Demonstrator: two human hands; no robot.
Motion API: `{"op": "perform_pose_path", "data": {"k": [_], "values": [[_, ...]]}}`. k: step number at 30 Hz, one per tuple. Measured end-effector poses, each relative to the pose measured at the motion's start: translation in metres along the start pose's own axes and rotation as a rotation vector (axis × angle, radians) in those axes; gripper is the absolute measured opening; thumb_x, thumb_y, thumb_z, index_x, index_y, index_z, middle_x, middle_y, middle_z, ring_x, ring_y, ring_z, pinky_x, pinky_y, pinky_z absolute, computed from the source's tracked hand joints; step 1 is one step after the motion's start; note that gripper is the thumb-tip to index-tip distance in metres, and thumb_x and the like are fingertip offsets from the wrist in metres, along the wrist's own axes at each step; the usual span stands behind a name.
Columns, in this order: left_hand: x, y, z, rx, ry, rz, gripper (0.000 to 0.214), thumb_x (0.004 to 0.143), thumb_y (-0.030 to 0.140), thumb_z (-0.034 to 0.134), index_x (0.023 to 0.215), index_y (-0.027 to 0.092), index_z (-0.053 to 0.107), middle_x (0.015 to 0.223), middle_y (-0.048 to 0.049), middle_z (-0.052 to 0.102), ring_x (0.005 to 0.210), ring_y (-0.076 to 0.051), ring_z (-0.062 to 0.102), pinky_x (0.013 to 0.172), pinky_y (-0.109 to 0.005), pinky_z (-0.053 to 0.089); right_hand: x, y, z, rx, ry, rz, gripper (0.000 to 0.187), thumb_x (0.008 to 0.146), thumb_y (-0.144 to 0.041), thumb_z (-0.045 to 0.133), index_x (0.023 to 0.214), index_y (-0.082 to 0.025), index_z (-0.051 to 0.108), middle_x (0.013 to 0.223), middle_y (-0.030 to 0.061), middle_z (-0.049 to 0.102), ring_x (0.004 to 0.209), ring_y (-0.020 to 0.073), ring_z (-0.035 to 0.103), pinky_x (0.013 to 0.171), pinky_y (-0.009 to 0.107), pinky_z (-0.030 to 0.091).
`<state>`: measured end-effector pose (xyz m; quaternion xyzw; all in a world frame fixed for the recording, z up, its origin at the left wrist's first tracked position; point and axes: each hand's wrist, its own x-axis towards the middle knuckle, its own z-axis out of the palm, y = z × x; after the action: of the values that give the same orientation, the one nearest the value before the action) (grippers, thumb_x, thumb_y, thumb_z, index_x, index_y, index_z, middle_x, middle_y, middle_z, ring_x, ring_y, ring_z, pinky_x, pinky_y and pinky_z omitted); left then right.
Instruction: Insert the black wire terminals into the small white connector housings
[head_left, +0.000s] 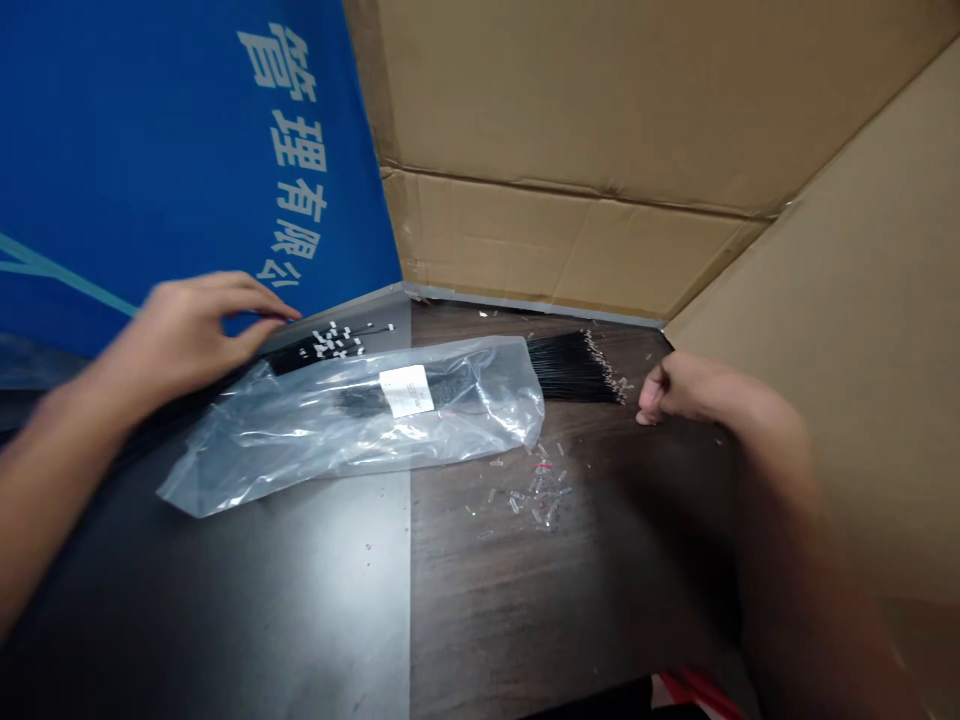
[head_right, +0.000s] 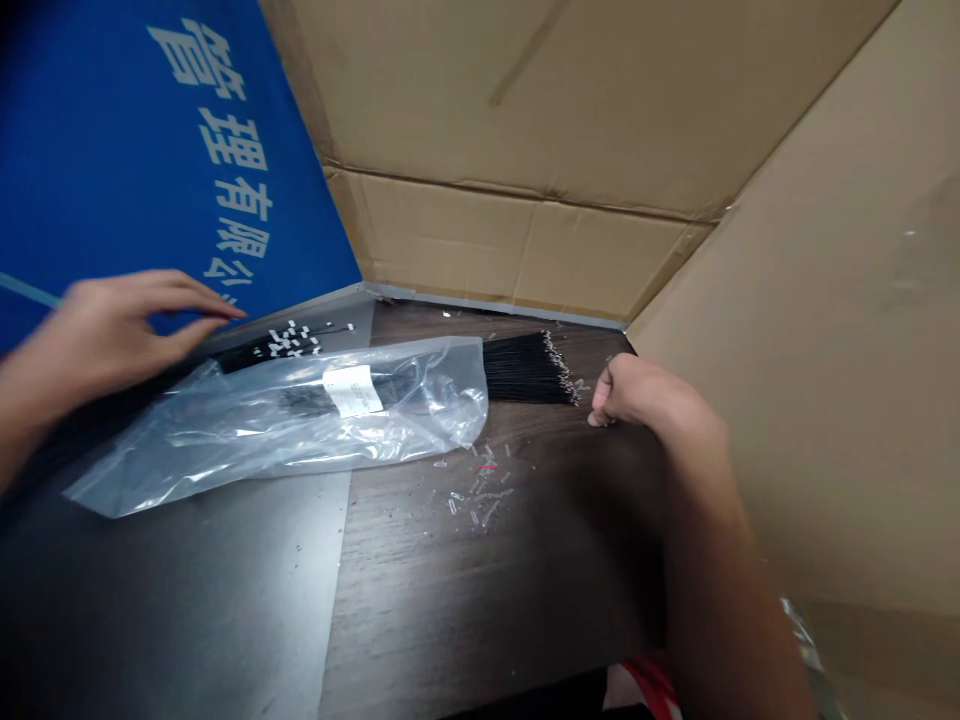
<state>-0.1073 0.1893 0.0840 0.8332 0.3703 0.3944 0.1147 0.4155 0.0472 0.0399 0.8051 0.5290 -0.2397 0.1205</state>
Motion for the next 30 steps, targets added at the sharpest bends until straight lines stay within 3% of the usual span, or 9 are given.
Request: {"op": "perform_pose_path", "data": {"k": [4,9,12,15,19,22,24,27,30], "values": [[-0.006,-0.043,0.025,0.03,-0.241,-0.057,0.018,0.089,0.033,0.088,0.091,0.016,0.085,0.083,0.0075,0.085,0.072,-0.008,0.072,0.068,-0.014,0.056,0.009,0.001,0.002,-0.037,-0.012,-0.041,0.019,0.105,-0.033,0.071,0.097,-0.015,0.073,0.095,0.0029,0.076,0.08,0.0143,0.072,0.075,0.03,0.063],[-0.009,-0.051,0.029,0.039,-0.281,-0.07,0.03,0.093,0.037,0.084,0.113,0.015,0.082,0.087,0.0094,0.086,0.069,-0.006,0.074,0.064,-0.011,0.058,0.006,-0.001,0.002,-0.091,0.079,-0.039,0.02,0.104,-0.033,0.072,0.092,-0.016,0.073,0.089,0.0016,0.074,0.075,0.0134,0.069,0.072,0.029,0.061],[-0.005,-0.044,0.022,0.074,-0.21,-0.074,0.036,0.088,0.038,0.088,0.112,0.012,0.082,0.087,0.0065,0.086,0.072,-0.007,0.074,0.058,-0.009,0.054,-0.002,-0.009,-0.001,-0.077,0.183,-0.068,0.02,0.105,-0.036,0.069,0.1,-0.017,0.073,0.097,0.0035,0.075,0.08,0.0147,0.07,0.077,0.032,0.062],[-0.007,-0.017,0.019,0.118,-0.107,-0.064,0.022,0.09,0.033,0.086,0.102,0.014,0.085,0.09,0.0039,0.086,0.08,-0.011,0.074,0.058,-0.011,0.052,-0.007,-0.024,-0.002,-0.024,0.297,-0.138,0.022,0.106,-0.038,0.069,0.11,-0.017,0.073,0.104,0.0051,0.075,0.087,0.0171,0.071,0.082,0.036,0.062],[-0.029,0.063,0.038,0.159,-0.068,0.046,0.009,0.094,0.022,0.079,0.102,0.019,0.085,0.098,0.0016,0.084,0.088,-0.014,0.076,0.076,-0.019,0.054,-0.004,-0.043,0.004,0.03,0.41,-0.203,0.026,0.106,-0.041,0.068,0.113,-0.017,0.073,0.105,0.0053,0.076,0.09,0.019,0.073,0.086,0.039,0.062],[-0.059,0.127,0.067,0.01,-0.171,0.191,0.01,0.098,0.013,0.068,0.1,0.015,0.078,0.098,-0.0055,0.079,0.089,-0.018,0.074,0.083,-0.028,0.056,-0.001,-0.046,0.009,0.043,0.449,-0.204,0.025,0.106,-0.04,0.067,0.106,-0.016,0.075,0.101,0.0051,0.076,0.092,0.0198,0.073,0.091,0.041,0.06],[-0.081,0.154,0.087,-0.119,-0.263,0.233,0.017,0.098,0.004,0.063,0.104,0.015,0.075,0.1,-0.0084,0.076,0.091,-0.019,0.072,0.084,-0.03,0.057,0.0,-0.043,0.009,0.047,0.448,-0.192,0.023,0.106,-0.038,0.067,0.103,-0.016,0.075,0.098,0.0048,0.077,0.09,0.0192,0.073,0.091,0.04,0.06],[-0.11,0.165,0.107,-0.273,-0.276,0.256,0.025,0.096,-0.003,0.06,0.107,0.015,0.072,0.095,-0.0086,0.075,0.087,-0.019,0.07,0.08,-0.031,0.057,-0.001,-0.039,0.006,0.05,0.418,-0.182,0.02,0.105,-0.034,0.069,0.101,-0.016,0.076,0.092,0.0029,0.077,0.084,0.0174,0.073,0.086,0.037,0.06],[-0.126,0.157,0.117,-0.337,-0.29,0.272,0.028,0.095,-0.004,0.058,0.11,0.015,0.071,0.095,-0.0098,0.074,0.086,-0.021,0.07,0.079,-0.033,0.058,-0.002,-0.039,0.003,0.042,0.397,-0.208,0.016,0.103,-0.031,0.072,0.097,-0.017,0.075,0.085,0.0002,0.074,0.077,0.016,0.07,0.082,0.035,0.06]]}}
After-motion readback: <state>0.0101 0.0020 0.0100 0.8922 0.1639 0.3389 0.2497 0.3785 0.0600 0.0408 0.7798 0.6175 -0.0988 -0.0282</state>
